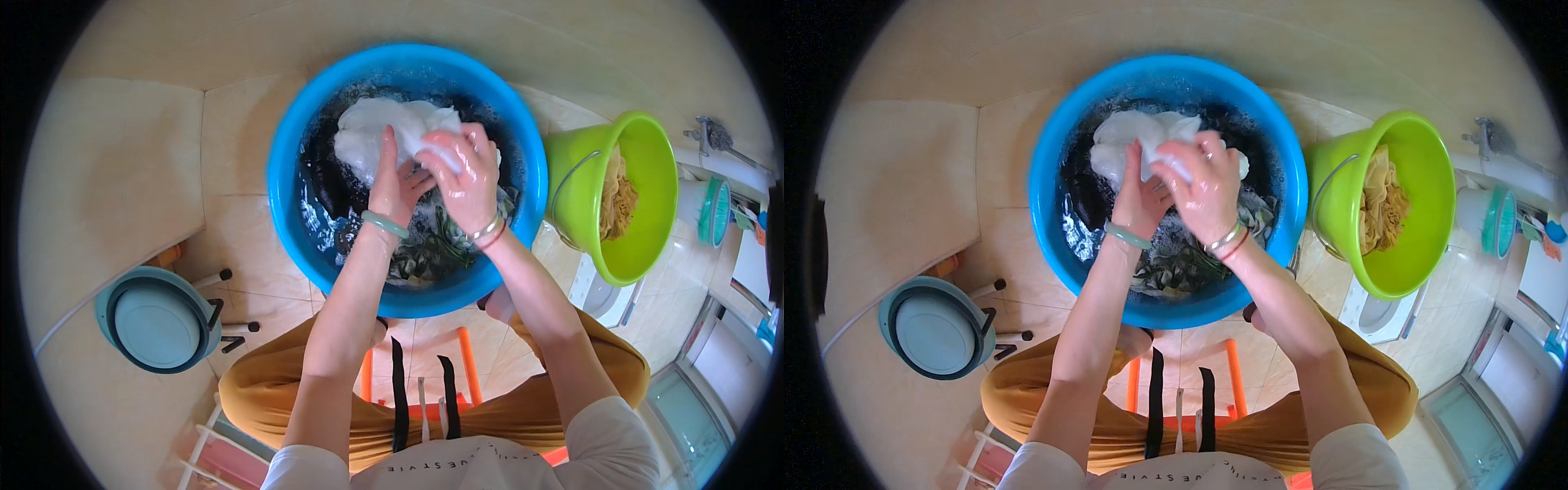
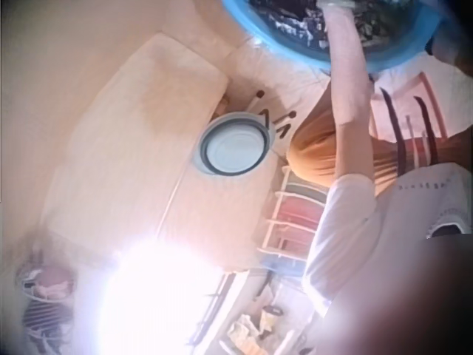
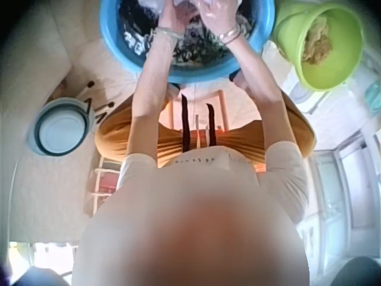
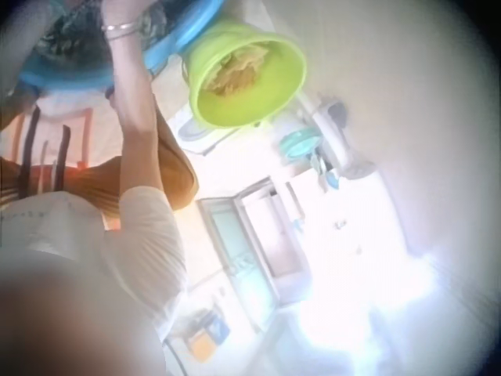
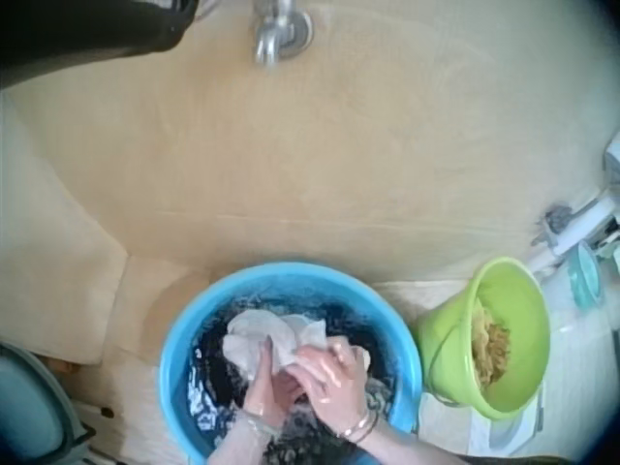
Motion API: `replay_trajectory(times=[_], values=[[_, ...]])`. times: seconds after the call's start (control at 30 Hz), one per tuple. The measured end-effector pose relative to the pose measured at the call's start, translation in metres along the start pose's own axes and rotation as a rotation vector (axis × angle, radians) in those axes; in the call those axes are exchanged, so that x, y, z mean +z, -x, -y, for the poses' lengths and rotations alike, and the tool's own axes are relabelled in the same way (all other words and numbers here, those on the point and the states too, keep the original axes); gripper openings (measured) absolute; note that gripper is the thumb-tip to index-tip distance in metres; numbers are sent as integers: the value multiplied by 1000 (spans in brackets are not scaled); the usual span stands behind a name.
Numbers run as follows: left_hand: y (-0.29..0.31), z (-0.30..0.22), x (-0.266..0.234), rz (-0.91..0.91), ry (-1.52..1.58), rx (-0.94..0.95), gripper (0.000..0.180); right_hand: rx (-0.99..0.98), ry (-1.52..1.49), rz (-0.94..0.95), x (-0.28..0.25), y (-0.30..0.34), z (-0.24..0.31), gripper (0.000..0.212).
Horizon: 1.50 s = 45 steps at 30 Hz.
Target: The person sits on a small stool and hand-washes various garments in a blue basin filled with soapy water. They scrub and rinse a yellow cloth, a white cloth, a black garment, and a grey patterned cloth, transferring each item to a green bucket after washing.
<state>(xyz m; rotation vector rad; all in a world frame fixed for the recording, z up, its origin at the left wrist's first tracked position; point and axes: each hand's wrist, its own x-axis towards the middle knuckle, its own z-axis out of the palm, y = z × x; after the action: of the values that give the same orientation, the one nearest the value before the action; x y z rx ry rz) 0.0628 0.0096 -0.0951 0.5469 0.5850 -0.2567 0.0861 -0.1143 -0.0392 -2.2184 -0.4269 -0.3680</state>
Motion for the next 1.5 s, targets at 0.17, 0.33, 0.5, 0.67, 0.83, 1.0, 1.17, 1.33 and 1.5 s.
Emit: replay_trajectory(times=[0.17,0.33,0.5,0.67,0.83,1.0,1.17,1.33,1.5], values=[[42,-50,60,159,200,-250,66,-337,8,107,-29,16,68,19],[32,-59,19,480,427,-474,40,-459,34,107,-16,20,108,24],[27,-47,29,459,394,-405,32,-339,56,22,-4,8,101,32],[33,-49,33,294,298,-132,25,-300,-148,-73,7,-6,96,17],[32,-32,36,-103,-132,362,18,-78,-156,-11,13,-1,57,7],[39,-16,47,-392,-472,392,29,427,-9,197,23,8,-31,22],[24,19,11,-31,-1234,620,66,404,457,262,-14,-4,-95,61],[29,36,-2,88,-1630,259,50,253,-4,648,0,-27,-20,79],[36,-32,14,-80,-2079,204,20,108,512,665,42,4,-54,83]])
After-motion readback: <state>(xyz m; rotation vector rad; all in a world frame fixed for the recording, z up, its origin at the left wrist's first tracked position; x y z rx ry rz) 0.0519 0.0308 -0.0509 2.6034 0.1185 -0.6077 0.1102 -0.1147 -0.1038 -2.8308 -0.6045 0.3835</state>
